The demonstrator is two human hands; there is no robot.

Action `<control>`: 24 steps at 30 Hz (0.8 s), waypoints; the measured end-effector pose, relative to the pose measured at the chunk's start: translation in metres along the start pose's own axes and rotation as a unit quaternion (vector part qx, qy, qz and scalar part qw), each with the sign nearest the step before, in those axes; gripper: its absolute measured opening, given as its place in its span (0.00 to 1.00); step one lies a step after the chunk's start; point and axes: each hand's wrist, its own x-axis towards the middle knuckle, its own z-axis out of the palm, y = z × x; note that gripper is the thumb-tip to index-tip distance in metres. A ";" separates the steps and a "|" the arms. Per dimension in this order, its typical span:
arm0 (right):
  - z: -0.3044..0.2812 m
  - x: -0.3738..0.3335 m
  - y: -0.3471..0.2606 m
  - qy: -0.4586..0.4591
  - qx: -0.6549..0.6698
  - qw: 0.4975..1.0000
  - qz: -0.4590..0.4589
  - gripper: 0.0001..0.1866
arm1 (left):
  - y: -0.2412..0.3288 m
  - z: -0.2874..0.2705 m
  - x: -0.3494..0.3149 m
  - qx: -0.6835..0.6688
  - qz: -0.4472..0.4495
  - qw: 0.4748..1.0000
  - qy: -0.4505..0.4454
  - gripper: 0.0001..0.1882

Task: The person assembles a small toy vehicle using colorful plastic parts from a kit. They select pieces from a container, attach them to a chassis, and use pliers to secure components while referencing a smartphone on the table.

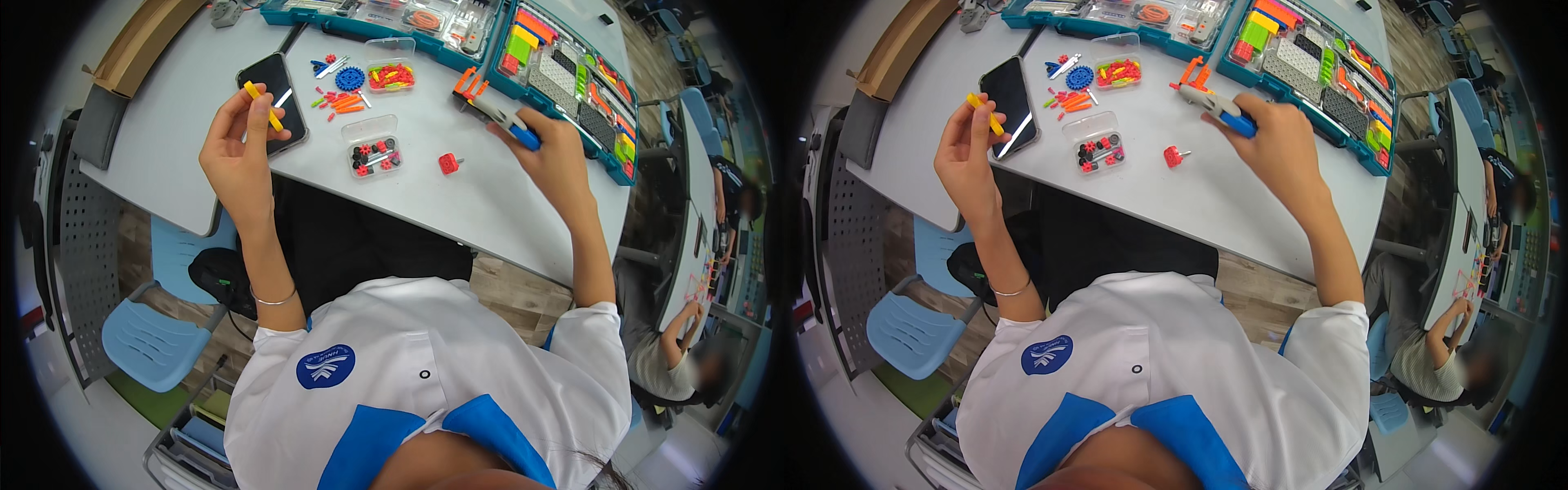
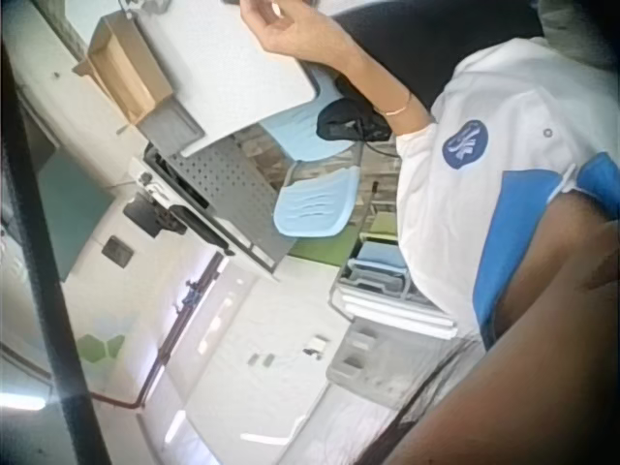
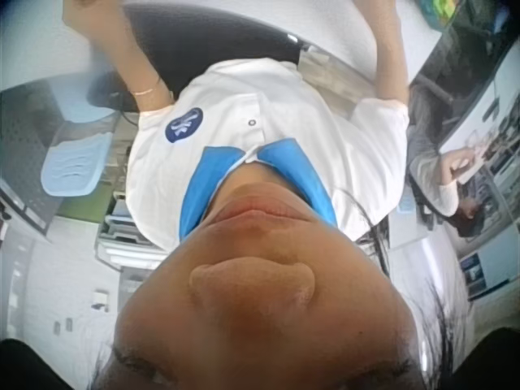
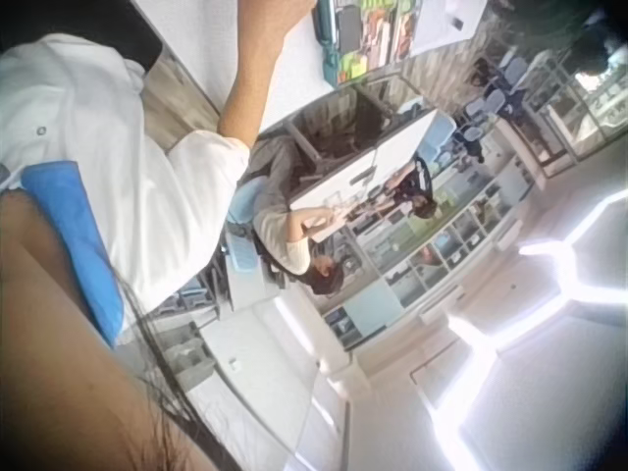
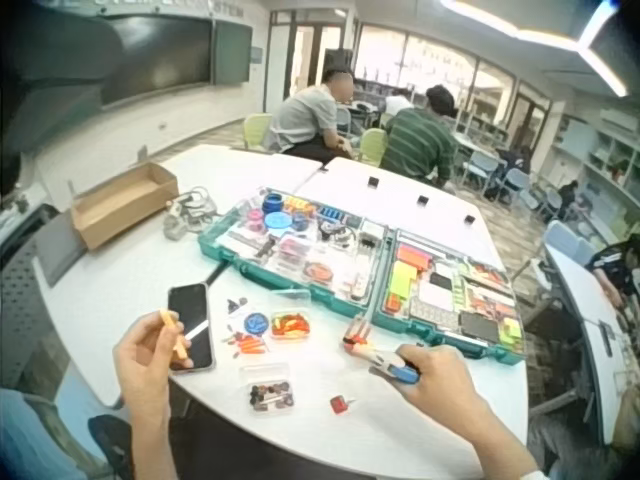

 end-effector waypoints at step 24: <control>0.045 0.089 -0.027 0.052 -0.264 0.945 -0.185 0.23 | -0.058 0.085 0.040 0.154 0.091 0.935 -0.306 0.11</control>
